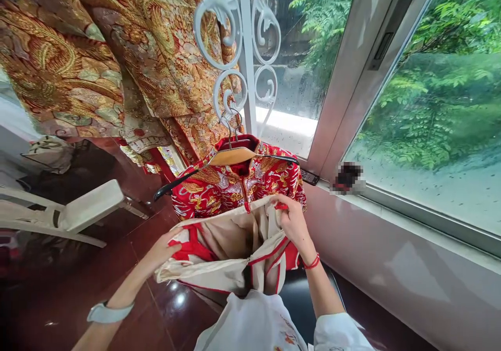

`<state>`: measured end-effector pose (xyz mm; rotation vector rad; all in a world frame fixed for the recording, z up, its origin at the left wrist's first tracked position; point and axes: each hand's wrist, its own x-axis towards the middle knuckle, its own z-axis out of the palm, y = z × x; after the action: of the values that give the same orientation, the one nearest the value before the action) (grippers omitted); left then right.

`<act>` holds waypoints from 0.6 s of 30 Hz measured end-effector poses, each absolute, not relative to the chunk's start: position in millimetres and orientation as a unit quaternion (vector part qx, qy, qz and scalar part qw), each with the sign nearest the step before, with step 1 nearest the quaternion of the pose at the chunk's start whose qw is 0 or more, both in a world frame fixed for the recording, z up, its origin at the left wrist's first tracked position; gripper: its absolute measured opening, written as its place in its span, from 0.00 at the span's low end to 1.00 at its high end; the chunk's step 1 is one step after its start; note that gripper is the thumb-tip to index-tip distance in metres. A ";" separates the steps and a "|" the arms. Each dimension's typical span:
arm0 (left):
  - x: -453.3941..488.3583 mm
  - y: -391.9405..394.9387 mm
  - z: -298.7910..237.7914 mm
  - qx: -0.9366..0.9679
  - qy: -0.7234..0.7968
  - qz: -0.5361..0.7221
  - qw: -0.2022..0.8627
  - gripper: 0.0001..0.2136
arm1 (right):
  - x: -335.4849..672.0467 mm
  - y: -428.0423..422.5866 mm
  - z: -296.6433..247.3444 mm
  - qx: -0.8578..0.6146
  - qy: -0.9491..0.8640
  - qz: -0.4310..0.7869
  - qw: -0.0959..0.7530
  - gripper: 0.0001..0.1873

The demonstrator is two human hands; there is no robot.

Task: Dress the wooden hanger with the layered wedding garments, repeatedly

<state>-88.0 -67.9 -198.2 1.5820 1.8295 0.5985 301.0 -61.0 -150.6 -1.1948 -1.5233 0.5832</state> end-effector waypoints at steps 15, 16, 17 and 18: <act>-123.6 -0.6 -127.6 0.615 0.702 0.200 0.299 0.22 | 303.9 39.0 -154.4 -0.555 -0.497 0.162 0.647 0.17; -125.4 3.5 -130.3 0.626 0.700 0.187 0.287 0.21 | 306.4 41.8 -154.6 -0.544 -0.494 0.172 0.656 0.15; -126.6 6.9 -133.7 0.636 0.700 0.177 0.273 0.21 | 309.2 44.6 -154.6 -0.534 -0.496 0.184 0.659 0.13; -127.0 9.6 -137.3 0.644 0.701 0.170 0.256 0.21 | 312.1 47.5 -154.5 -0.526 -0.501 0.195 0.659 0.12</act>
<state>-127.0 9.6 -137.3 1.7467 1.9012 0.4624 312.1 47.5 -154.5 -1.1907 -1.1331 0.4417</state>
